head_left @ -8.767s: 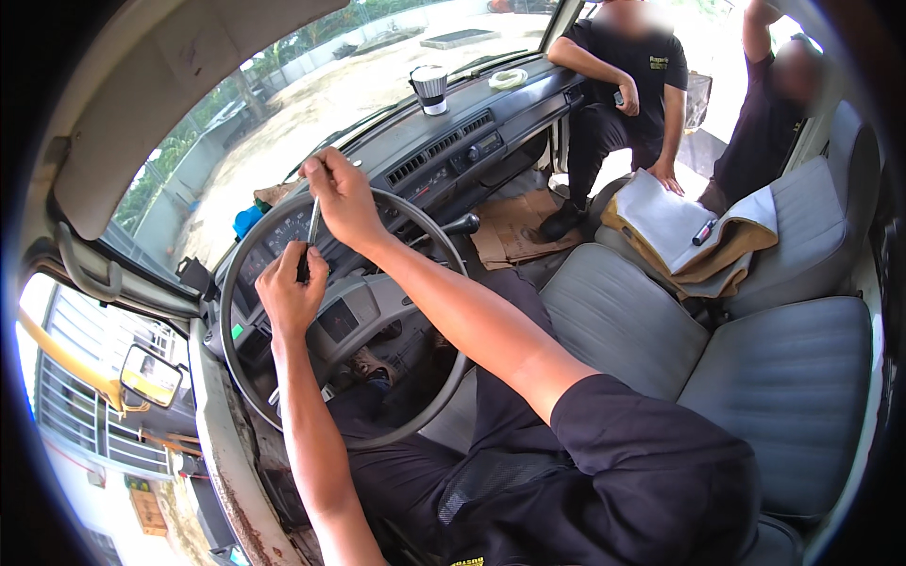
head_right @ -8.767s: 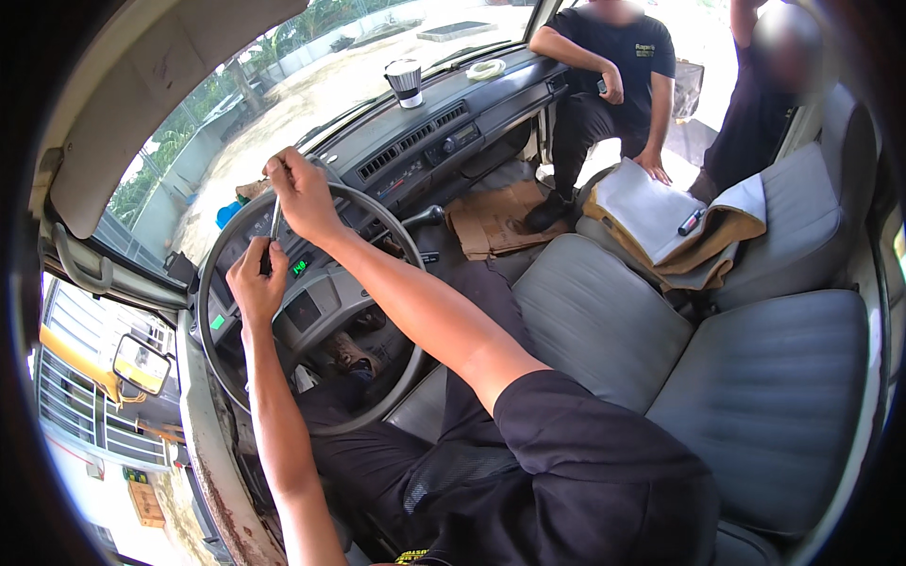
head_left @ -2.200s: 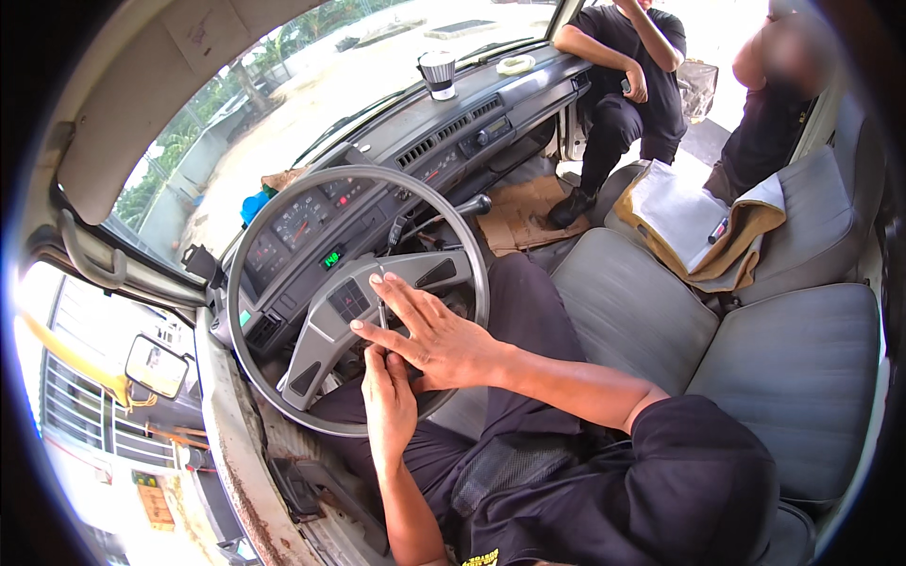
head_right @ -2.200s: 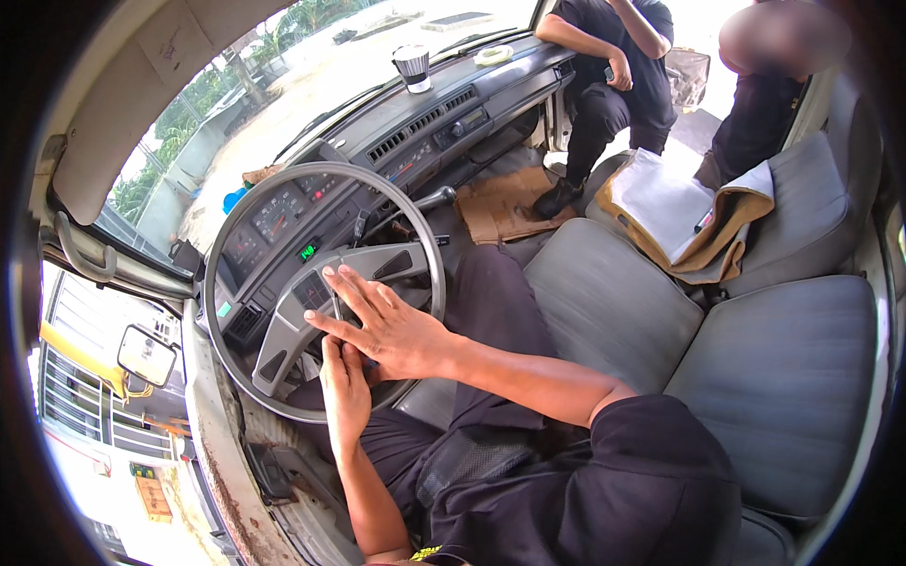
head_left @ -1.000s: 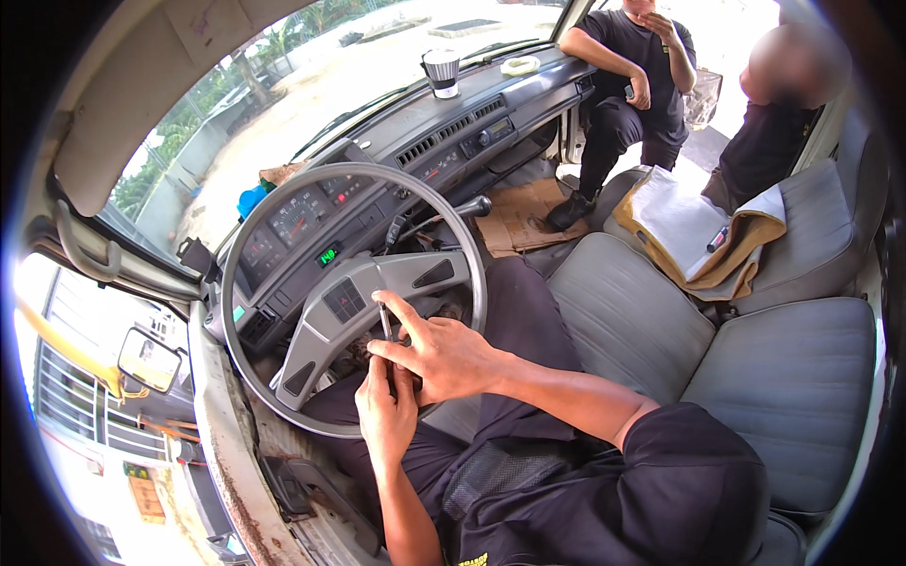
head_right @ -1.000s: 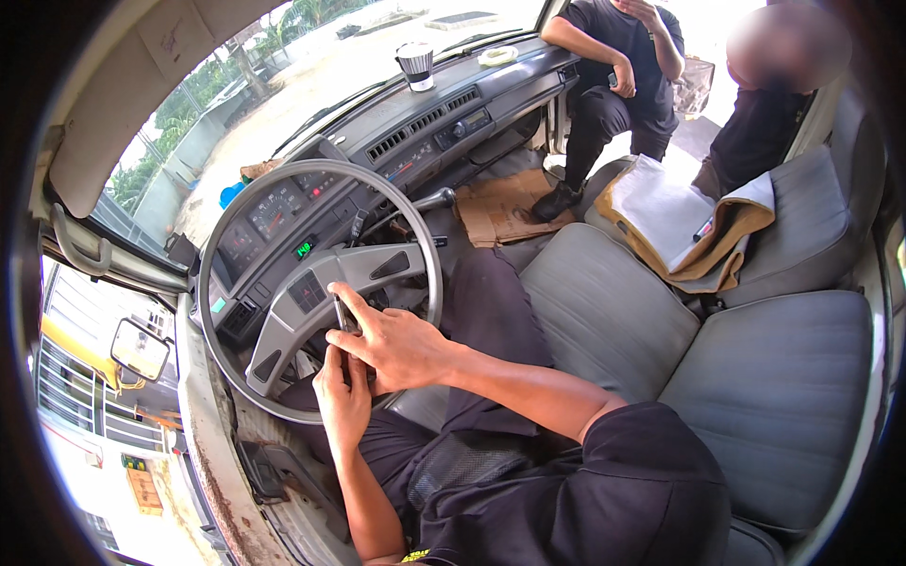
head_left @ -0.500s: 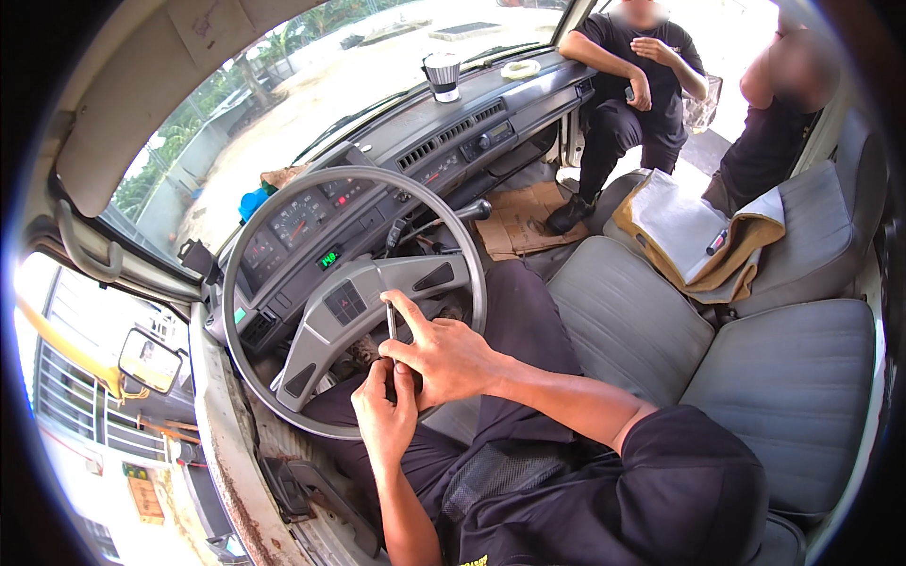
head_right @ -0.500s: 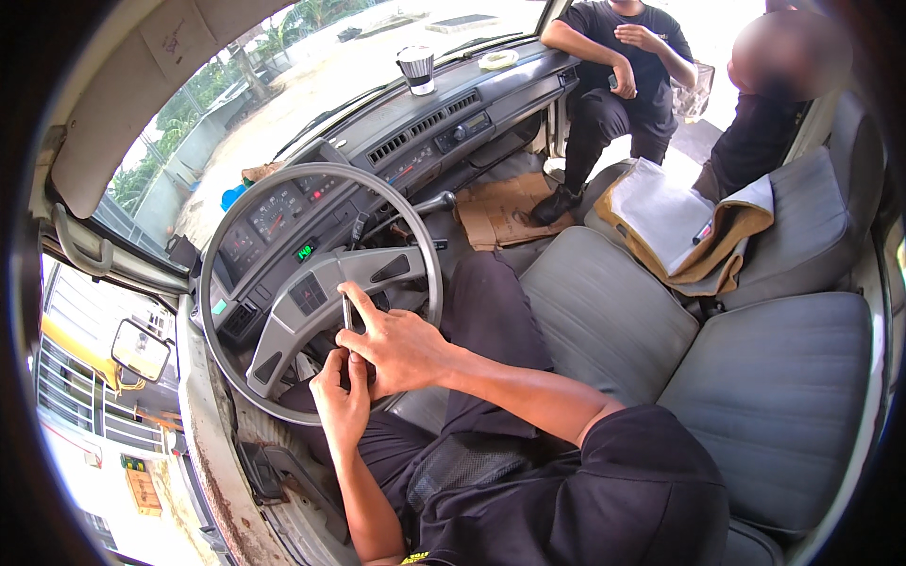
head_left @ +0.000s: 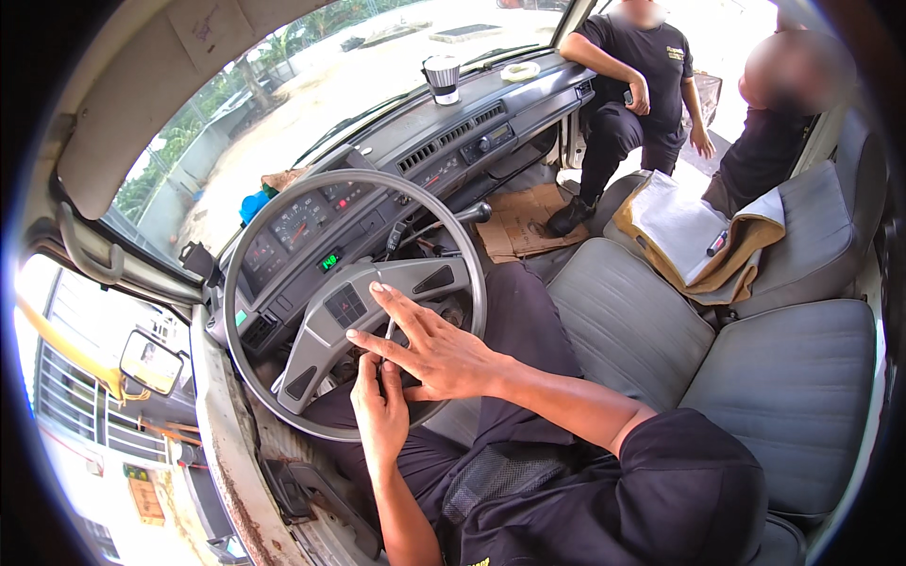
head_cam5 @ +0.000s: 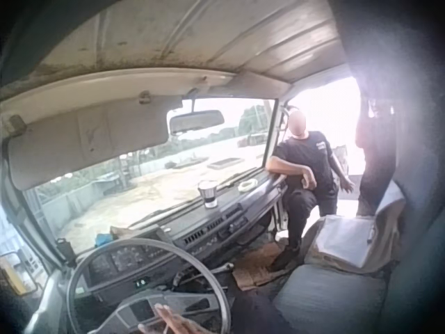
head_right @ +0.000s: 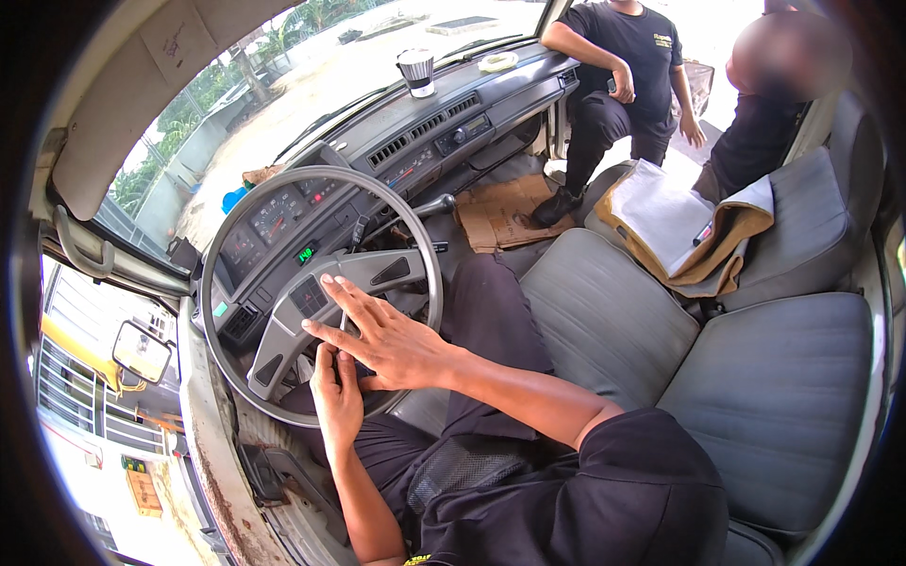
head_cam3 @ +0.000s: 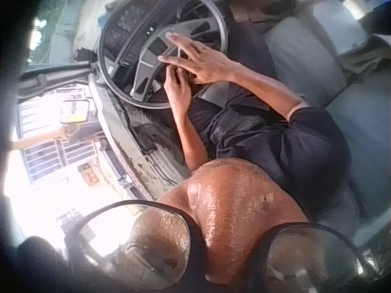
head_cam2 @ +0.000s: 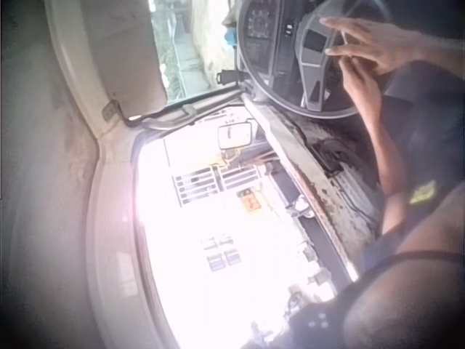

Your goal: The person uses a wrench to tighten bolts on the sun visor and steering column inside a truck cab. They work on the sun visor first, then move to the steering wheel area, while two men stand by the open door and a woman briefly appears.

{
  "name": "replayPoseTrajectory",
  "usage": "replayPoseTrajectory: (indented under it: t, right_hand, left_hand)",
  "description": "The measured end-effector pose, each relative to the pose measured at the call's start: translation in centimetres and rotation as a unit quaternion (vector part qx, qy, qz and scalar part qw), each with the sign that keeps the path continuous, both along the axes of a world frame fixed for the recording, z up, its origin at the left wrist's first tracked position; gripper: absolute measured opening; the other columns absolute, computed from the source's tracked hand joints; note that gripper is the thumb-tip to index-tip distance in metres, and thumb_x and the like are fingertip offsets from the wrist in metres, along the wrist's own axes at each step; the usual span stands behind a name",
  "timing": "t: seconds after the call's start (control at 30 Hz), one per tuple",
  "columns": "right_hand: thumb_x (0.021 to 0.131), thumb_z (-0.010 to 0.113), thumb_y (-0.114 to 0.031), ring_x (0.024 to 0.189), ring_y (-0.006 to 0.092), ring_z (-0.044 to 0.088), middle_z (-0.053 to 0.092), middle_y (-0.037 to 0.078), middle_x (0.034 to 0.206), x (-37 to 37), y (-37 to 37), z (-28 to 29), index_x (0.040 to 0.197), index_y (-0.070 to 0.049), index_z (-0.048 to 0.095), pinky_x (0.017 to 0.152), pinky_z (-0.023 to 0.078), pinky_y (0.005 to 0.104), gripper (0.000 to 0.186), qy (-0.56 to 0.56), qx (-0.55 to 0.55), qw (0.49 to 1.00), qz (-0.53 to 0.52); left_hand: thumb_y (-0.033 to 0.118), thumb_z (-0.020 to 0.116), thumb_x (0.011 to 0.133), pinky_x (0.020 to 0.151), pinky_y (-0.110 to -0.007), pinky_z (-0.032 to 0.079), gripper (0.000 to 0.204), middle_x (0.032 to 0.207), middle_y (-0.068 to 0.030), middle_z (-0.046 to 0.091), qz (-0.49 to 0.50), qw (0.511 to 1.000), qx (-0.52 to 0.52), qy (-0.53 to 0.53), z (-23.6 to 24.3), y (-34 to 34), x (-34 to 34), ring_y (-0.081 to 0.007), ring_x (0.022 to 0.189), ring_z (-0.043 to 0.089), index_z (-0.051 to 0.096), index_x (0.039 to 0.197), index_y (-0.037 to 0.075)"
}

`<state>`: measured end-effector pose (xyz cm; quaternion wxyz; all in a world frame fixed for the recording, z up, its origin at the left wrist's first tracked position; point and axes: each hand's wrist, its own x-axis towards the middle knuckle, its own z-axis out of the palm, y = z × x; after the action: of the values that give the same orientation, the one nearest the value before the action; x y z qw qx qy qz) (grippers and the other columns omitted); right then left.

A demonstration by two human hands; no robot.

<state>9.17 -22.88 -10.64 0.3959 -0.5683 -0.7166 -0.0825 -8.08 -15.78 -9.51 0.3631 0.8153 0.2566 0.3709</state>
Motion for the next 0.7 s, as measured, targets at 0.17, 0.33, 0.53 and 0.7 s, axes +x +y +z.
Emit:
replayPoseTrajectory:
  t: [0.17,0.33,0.53,0.7]
  right_hand:
    - [0.078,0.105,-0.038,0.177,0.0485,0.018,0.001,0.022,0.194,-0.20,0.20,-0.19,0.187,-0.039,0.019,0.140,0.037,0.0621,0.138,0.010,0.002,1.000,-0.003]
    - [0.080,0.104,-0.038,0.178,0.0473,0.015,0.002,0.019,0.195,-0.06,0.01,0.22,0.187,-0.039,0.021,0.142,0.035,0.0628,0.135,-0.013,-0.038,0.999,0.003]
    - [0.082,0.103,-0.040,0.178,0.0485,0.014,0.003,0.020,0.194,-0.09,0.12,-0.28,0.186,-0.038,0.023,0.141,0.034,0.0643,0.131,-0.002,0.004,1.000,-0.003]
    - [0.081,0.103,-0.040,0.178,0.0509,0.012,0.003,0.023,0.194,-0.05,0.14,-0.14,0.186,-0.039,0.023,0.140,0.033,0.0653,0.132,0.028,0.049,0.998,-0.018]
  left_hand:
    - [0.015,0.066,0.120,0.071,-0.039,0.053,0.020,0.089,-0.0175,0.075,0.009,1.000,0.001,-0.012,0.27,-0.23,0.03,-0.0205,0.073,0.063,0.072,0.123,-0.004]
    - [0.018,0.069,0.120,0.073,-0.039,0.055,0.023,0.091,-0.0189,0.078,0.035,0.999,-0.008,0.013,0.17,-0.10,-0.44,-0.0201,0.075,0.066,0.075,0.124,-0.004]
    - [0.019,0.067,0.121,0.071,-0.038,0.054,0.023,0.090,-0.0172,0.076,0.044,0.999,0.008,0.005,0.15,-0.44,-0.09,-0.0207,0.074,0.066,0.071,0.119,-0.004]
    - [0.016,0.060,0.124,0.069,-0.038,0.052,0.019,0.087,-0.0118,0.067,0.050,0.998,0.017,-0.018,0.10,-0.17,-0.11,-0.0197,0.073,0.060,0.065,0.120,-0.002]
